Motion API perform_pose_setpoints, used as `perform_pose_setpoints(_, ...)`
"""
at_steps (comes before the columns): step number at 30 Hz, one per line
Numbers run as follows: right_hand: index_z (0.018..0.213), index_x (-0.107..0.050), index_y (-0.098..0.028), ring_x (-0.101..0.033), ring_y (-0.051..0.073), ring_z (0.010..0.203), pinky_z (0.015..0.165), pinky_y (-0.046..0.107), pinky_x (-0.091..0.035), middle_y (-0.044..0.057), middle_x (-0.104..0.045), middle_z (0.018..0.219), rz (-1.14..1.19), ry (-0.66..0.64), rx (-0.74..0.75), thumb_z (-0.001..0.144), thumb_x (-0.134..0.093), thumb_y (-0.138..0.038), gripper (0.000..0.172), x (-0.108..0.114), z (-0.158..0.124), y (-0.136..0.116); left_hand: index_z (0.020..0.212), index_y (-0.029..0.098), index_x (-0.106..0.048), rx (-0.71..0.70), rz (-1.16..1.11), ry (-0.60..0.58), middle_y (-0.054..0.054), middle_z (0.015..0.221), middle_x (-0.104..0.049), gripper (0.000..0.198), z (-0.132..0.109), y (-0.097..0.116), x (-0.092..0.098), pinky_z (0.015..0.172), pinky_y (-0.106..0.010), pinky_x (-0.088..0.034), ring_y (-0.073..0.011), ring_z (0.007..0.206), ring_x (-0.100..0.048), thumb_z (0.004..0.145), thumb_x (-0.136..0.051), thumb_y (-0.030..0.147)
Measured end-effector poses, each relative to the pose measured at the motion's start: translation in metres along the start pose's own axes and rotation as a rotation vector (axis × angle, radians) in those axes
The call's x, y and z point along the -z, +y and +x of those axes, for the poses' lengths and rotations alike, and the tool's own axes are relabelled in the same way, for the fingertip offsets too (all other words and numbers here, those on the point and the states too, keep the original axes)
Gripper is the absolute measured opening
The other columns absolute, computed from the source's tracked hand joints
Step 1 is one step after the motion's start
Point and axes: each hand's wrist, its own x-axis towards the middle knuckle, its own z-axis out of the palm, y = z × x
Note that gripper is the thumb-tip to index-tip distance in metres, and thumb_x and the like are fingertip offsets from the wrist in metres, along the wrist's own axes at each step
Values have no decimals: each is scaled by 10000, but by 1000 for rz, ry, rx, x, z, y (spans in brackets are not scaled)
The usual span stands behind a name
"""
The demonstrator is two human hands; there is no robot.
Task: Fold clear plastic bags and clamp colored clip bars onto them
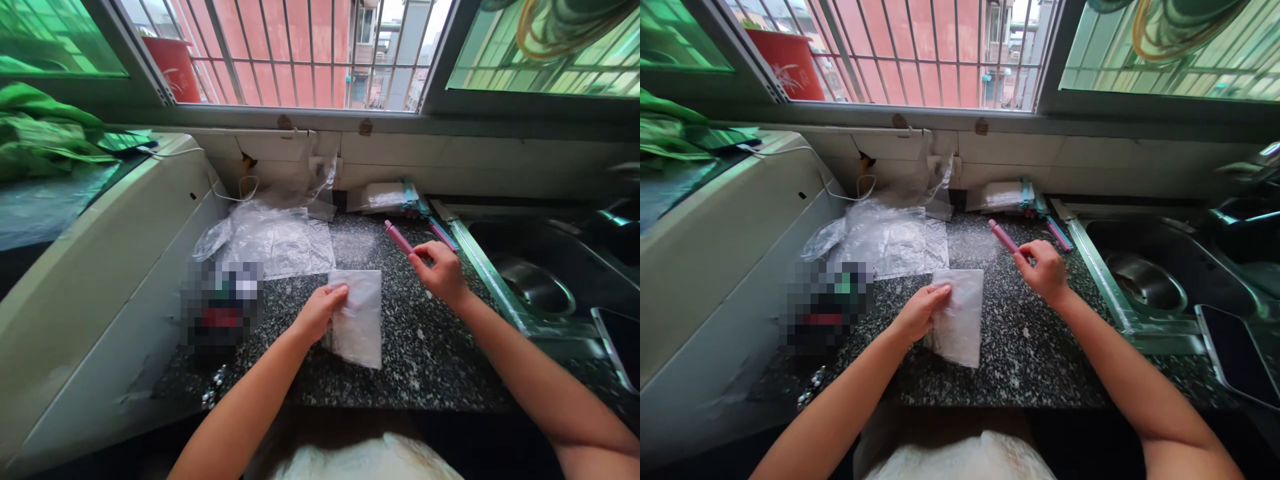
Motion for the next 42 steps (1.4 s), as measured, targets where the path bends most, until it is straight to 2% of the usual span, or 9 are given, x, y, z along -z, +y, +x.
perform_pose_setpoints(4,797,-609,-201,-549,164,706,664,305,-460,35,-628,731,174,16,233,797,-588,-249,53,12,-11,-58,805,126,-689,-28,-15,-66,-37,698,-667,371,-3,2,-1,618,-227,-392,-136,639,-557,552,-752,389)
perform_pose_setpoints(7,813,-628,-191,-533,162,712,656,296,-458,45,-636,744,170,-12,290,790,-608,-243,61,11,-17,-74,792,123,-693,-6,-10,-99,-39,707,-667,350,-4,2,-1,629,-229,-388,-129,636,-543,550,-750,370)
perform_pose_setpoints(13,826,-642,-194,-523,158,706,647,289,-456,39,-632,741,141,-76,260,809,-590,-258,83,-2,-29,-67,811,116,-690,6,39,-141,-8,653,-624,294,-7,4,2,572,-206,-338,-82,570,-480,542,-703,234)
perform_pose_setpoints(17,838,-645,-182,-518,165,711,645,296,-457,50,-629,744,144,-104,263,806,-590,-243,88,-2,-34,-64,842,120,-687,-31,83,-137,-36,747,-658,326,-10,7,1,658,-231,-389,-116,660,-541,554,-734,266)
perform_pose_setpoints(21,846,-647,-188,-517,170,711,647,304,-458,52,-631,748,135,-109,277,809,-582,-243,93,0,-36,-64,815,112,-695,-51,50,-159,-71,771,-689,442,-9,6,0,736,-266,-426,-182,757,-610,562,-745,471)
perform_pose_setpoints(24,839,-649,-199,-518,167,702,647,306,-449,48,-634,749,119,-106,288,815,-570,-248,96,1,-37,-65,767,77,-692,49,-50,-178,-123,686,-688,666,-5,3,1,693,-303,-456,-242,740,-643,573,-602,708)
perform_pose_setpoints(27,829,-644,-195,-514,165,696,650,303,-433,47,-637,748,105,-110,310,808,-578,-238,82,0,-37,-66,749,57,-690,123,-80,-165,-148,627,-677,775,-3,0,2,631,-306,-464,-262,700,-654,571,-510,789)
perform_pose_setpoints(35,746,-610,-177,-500,154,665,638,297,-399,40,-618,694,89,-155,339,798,-575,-239,88,-2,-39,-70,596,83,-673,34,48,-28,-68,492,-618,674,-1,-2,0,516,-250,-425,-161,491,-571,519,-594,748)
perform_pose_setpoints(42,695,-562,-177,-456,125,558,550,258,-376,9,-563,578,132,-189,401,821,-554,-272,158,-5,-41,-67,463,136,-576,-64,154,60,-11,424,-537,585,2,-7,3,439,-229,-349,-105,410,-448,584,-574,708)
